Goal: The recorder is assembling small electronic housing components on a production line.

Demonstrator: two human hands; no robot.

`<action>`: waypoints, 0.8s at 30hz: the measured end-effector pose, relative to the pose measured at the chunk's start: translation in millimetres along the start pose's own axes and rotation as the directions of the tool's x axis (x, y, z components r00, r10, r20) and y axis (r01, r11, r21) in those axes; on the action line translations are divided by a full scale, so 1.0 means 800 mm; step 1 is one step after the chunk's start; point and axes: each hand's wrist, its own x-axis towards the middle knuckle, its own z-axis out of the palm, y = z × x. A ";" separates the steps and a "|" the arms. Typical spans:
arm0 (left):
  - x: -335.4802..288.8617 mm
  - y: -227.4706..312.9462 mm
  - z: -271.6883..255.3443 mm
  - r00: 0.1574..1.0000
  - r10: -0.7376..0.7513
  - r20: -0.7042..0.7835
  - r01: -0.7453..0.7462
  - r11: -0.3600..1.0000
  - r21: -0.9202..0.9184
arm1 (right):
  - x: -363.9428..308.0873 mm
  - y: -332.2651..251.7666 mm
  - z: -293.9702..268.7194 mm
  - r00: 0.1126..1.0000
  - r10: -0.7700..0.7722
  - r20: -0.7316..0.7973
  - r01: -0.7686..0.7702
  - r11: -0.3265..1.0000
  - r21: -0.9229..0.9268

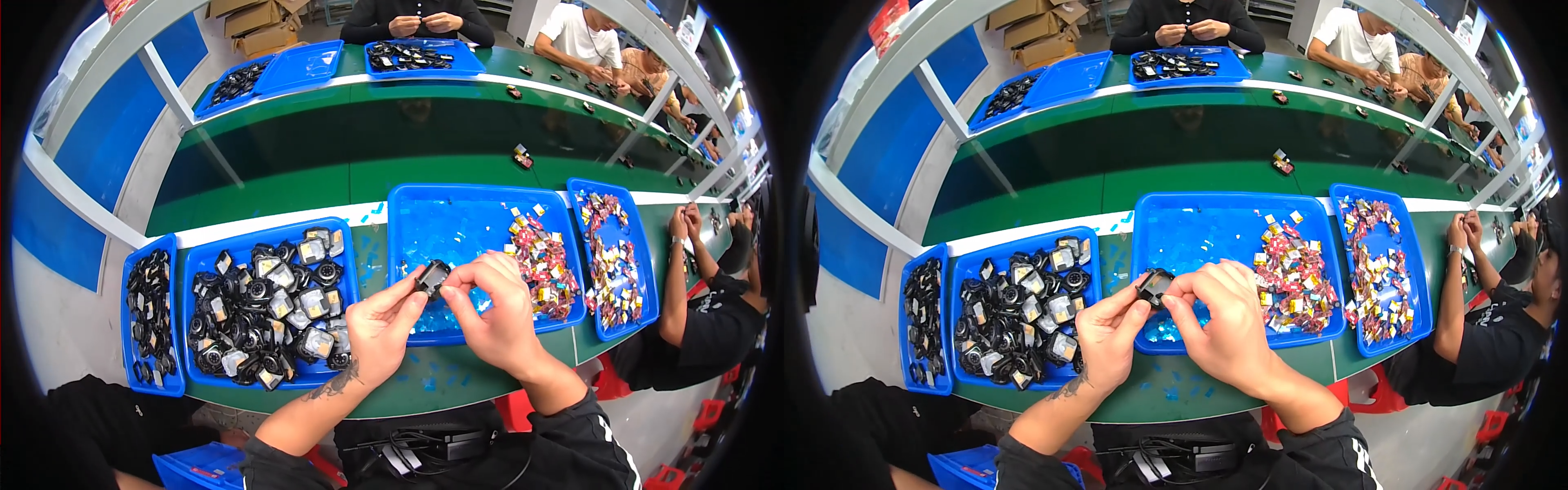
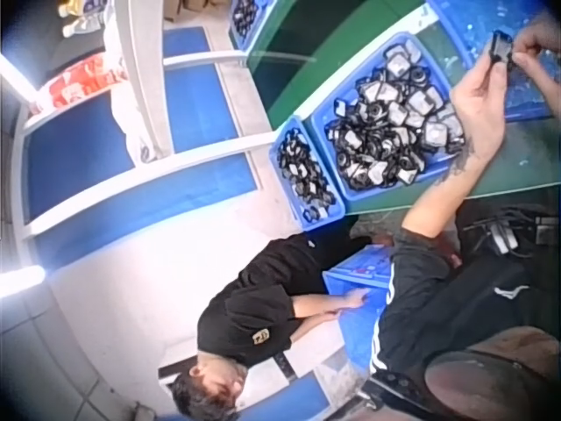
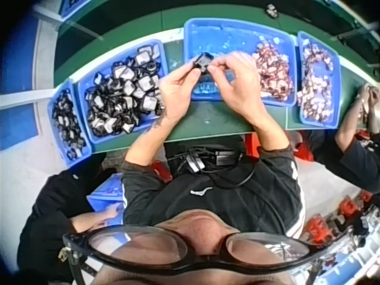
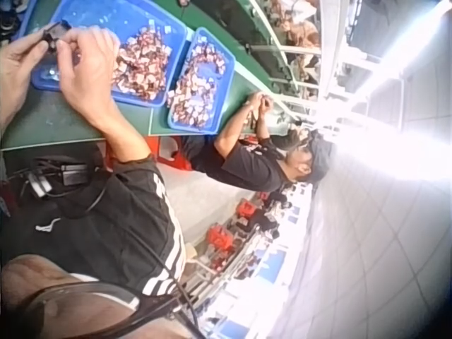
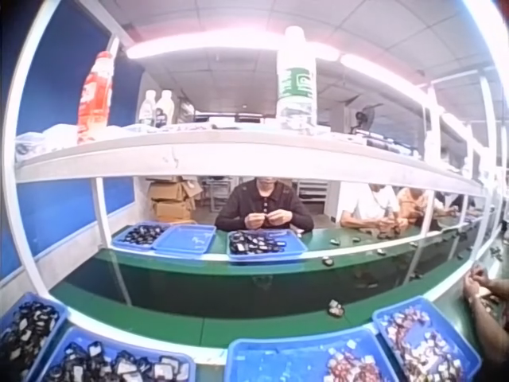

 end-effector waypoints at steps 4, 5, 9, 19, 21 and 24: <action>0.000 -0.002 0.002 0.999 0.004 0.045 -0.001 0.997 -0.077 | -0.002 0.003 0.003 0.997 0.055 0.056 -0.059 0.995 0.086; 0.000 -0.002 0.002 0.999 0.002 0.045 0.001 0.997 -0.077 | -0.002 0.002 0.003 0.997 0.057 0.056 -0.062 0.994 0.086; 0.000 -0.004 0.001 0.998 0.006 0.061 -0.002 0.998 -0.066 | -0.001 0.000 0.002 0.996 0.067 0.065 -0.073 0.994 0.085; -0.002 0.000 0.000 0.992 -0.019 0.124 0.025 0.999 -0.045 | -0.002 0.003 0.002 0.998 0.034 0.055 -0.038 0.996 0.077; -0.002 -0.001 -0.002 0.989 -0.028 0.143 0.035 0.998 -0.048 | -0.001 0.003 -0.002 0.996 0.077 0.054 -0.081 0.994 0.072; -0.002 -0.006 -0.009 0.984 -0.023 0.175 0.030 0.999 -0.037 | 0.001 0.005 -0.001 0.992 0.121 0.043 -0.125 0.984 0.130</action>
